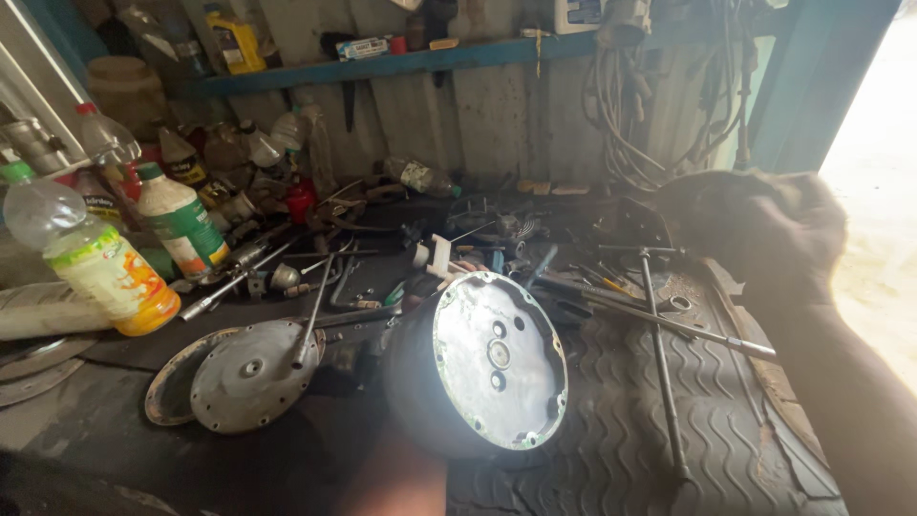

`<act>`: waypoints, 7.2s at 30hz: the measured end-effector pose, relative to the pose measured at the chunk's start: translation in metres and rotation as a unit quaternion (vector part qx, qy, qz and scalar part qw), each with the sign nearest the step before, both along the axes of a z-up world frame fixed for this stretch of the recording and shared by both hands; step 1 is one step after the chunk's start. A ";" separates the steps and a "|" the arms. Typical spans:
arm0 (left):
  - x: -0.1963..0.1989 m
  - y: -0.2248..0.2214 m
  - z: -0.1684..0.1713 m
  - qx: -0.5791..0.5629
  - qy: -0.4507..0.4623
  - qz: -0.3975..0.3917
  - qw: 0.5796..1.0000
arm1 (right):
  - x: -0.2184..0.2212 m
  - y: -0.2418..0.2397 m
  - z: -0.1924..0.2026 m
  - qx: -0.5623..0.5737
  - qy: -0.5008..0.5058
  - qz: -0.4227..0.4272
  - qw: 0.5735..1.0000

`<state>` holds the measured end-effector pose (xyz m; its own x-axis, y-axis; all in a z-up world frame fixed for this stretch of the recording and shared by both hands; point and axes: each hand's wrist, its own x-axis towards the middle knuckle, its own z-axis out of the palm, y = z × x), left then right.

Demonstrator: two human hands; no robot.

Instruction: The person places a gasket onto a metallic housing, then uses a socket wrench to tighten several bolts around the perimeter. The person wipes the housing with a cloth after tightening.

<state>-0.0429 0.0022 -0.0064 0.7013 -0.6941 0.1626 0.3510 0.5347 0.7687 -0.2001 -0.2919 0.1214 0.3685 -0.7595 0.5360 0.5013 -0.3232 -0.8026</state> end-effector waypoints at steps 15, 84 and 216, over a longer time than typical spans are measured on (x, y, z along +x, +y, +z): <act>-0.003 -0.003 0.011 -0.037 -0.006 0.052 0.998 | -0.019 0.221 0.003 -0.112 0.179 0.439 0.873; -0.018 -0.041 0.064 0.034 -0.047 0.186 0.981 | -0.132 0.212 -0.064 -0.675 0.185 -0.071 0.711; -0.043 -0.002 0.107 0.020 -0.075 -0.023 0.997 | -0.034 0.186 -0.015 -0.554 0.347 -0.038 0.756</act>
